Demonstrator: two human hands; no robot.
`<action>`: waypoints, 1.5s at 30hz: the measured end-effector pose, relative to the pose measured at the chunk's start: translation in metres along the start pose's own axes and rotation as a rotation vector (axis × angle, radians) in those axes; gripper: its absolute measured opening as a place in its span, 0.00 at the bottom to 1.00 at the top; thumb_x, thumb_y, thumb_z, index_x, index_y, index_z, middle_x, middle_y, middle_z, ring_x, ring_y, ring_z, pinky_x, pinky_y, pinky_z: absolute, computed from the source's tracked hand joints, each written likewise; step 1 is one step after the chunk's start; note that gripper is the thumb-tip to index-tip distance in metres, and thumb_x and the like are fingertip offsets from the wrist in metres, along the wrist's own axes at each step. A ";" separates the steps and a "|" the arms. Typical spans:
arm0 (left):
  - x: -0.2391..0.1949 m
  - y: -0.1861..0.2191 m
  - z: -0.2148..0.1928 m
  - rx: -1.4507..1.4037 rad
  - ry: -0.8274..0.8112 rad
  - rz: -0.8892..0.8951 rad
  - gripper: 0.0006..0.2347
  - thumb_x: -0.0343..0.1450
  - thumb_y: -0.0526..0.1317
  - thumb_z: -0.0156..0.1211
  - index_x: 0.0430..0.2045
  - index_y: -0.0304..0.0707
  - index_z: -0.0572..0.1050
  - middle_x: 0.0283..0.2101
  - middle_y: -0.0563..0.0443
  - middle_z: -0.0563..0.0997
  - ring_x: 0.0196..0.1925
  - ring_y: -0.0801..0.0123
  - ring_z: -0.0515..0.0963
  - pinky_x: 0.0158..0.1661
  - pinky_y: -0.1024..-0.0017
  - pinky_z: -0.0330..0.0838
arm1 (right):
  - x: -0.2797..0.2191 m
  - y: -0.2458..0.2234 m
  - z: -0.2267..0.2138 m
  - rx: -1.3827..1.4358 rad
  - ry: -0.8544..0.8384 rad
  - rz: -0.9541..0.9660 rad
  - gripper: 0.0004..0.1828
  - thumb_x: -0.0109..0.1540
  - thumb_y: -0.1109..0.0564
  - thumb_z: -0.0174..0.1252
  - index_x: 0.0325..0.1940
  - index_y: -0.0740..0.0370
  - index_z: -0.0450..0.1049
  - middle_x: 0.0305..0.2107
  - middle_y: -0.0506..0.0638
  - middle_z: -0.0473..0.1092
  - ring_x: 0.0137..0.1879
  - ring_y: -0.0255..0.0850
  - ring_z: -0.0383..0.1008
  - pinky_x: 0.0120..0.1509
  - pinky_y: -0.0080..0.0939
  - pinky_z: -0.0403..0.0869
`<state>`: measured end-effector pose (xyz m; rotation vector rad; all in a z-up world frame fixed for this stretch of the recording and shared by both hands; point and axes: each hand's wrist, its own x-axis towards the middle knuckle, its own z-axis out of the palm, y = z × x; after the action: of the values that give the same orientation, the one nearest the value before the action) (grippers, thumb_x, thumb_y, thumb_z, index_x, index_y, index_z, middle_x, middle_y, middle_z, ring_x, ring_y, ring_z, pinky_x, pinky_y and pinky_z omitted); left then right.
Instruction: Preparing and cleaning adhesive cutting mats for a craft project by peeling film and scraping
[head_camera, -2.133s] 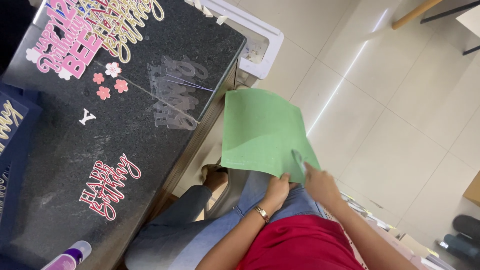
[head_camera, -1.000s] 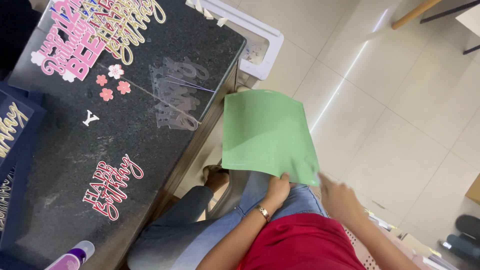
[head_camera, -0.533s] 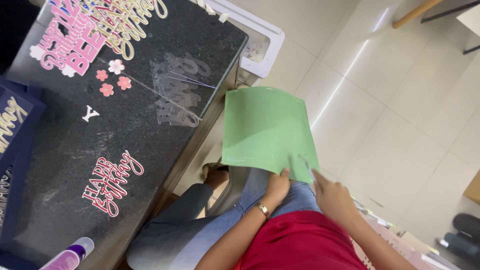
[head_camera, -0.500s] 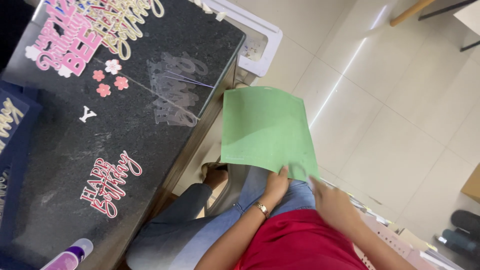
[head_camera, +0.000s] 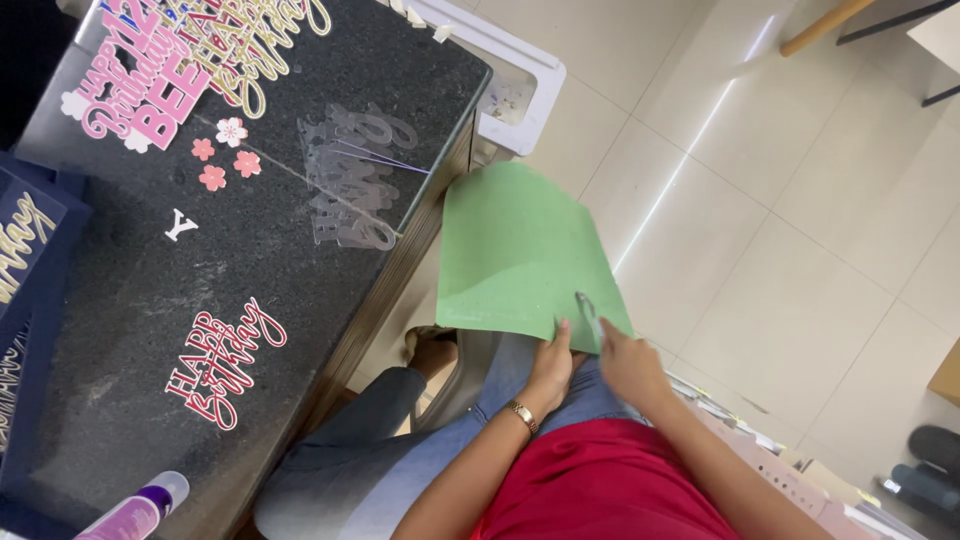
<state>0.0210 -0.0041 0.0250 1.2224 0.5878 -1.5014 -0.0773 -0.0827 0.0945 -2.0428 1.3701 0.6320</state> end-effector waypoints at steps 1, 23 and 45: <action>-0.002 0.002 0.003 -0.012 -0.001 0.001 0.22 0.77 0.50 0.51 0.51 0.25 0.76 0.50 0.40 0.84 0.51 0.61 0.84 0.57 0.67 0.79 | 0.003 0.001 -0.011 0.009 -0.017 0.054 0.27 0.68 0.52 0.39 0.73 0.45 0.62 0.35 0.75 0.76 0.44 0.76 0.74 0.53 0.70 0.70; 0.009 0.008 0.000 -0.253 -0.065 0.014 0.27 0.78 0.51 0.57 0.64 0.28 0.61 0.64 0.28 0.71 0.65 0.42 0.74 0.60 0.45 0.73 | -0.030 -0.036 -0.041 -0.086 0.172 -0.102 0.29 0.68 0.52 0.42 0.75 0.50 0.63 0.31 0.75 0.77 0.39 0.71 0.81 0.44 0.70 0.78; -0.008 0.067 -0.047 -0.262 0.012 0.074 0.09 0.73 0.32 0.58 0.46 0.33 0.75 0.48 0.40 0.83 0.48 0.55 0.82 0.42 0.55 0.80 | -0.025 0.237 0.031 -0.326 -0.495 0.244 0.25 0.69 0.43 0.43 0.72 0.26 0.64 0.67 0.30 0.67 0.71 0.34 0.70 0.70 0.45 0.78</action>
<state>0.0996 0.0178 0.0312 1.0391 0.7152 -1.3103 -0.3092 -0.1147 0.0394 -1.7837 1.2794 1.4403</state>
